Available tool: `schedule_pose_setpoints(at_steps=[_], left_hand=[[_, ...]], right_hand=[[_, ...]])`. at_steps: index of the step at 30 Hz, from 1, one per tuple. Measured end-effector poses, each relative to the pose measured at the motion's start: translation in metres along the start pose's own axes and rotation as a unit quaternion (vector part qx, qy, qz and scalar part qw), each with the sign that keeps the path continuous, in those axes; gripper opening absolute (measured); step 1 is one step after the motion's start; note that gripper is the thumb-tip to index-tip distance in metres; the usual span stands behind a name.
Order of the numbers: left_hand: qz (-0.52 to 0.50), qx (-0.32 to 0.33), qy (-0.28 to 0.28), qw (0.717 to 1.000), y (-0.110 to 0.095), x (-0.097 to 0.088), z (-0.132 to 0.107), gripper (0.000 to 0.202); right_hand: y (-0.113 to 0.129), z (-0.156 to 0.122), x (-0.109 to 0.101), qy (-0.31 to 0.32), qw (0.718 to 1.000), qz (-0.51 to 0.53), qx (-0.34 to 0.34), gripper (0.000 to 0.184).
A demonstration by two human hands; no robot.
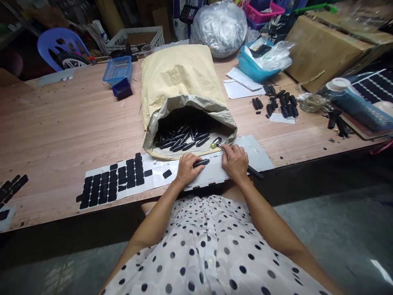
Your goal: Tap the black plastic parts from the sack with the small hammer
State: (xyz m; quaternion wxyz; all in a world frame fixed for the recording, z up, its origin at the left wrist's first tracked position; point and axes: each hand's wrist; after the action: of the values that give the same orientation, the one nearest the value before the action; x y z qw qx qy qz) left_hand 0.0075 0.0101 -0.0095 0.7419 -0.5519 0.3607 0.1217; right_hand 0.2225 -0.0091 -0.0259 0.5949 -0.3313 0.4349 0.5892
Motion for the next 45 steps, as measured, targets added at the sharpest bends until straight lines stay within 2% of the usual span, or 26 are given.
schedule_pose_setpoints(at_steps=[12,18,30,35,40,45], left_hand=[[0.002,-0.006,-0.002,1.0,-0.002,0.001,0.001,0.023],[-0.004,-0.003,-0.008,1.0,-0.001,0.001,0.002,0.012],[-0.001,-0.007,-0.009,1.0,0.002,0.001,0.003,0.015],[-0.004,-0.012,-0.001,1.0,0.001,0.0,0.003,0.015],[-0.016,-0.021,0.009,1.0,-0.001,0.001,0.004,0.016],[-0.018,-0.021,0.002,1.0,0.0,0.004,0.005,0.015]], right_hand=[[-0.001,-0.001,0.001,0.02,1.0,-0.011,0.005,0.035],[-0.001,0.001,0.0,0.02,1.0,-0.02,0.003,0.035],[-0.001,0.005,-0.003,0.016,1.0,0.024,0.01,0.034],[-0.006,-0.002,-0.017,0.013,0.992,0.119,-0.028,0.039],[0.004,-0.025,-0.041,0.027,0.969,0.239,-0.06,0.04],[0.014,-0.039,-0.056,0.029,0.971,0.223,-0.076,0.038]])
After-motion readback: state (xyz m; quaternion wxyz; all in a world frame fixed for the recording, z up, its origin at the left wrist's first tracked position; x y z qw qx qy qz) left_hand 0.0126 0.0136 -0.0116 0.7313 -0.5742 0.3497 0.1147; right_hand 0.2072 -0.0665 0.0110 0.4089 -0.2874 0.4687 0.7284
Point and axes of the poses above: each hand's wrist, its own z-axis towards the middle knuckle, its own x-axis out of the palm, y = z × x, and after that the axes turned 6 degrees about -z, right-handed
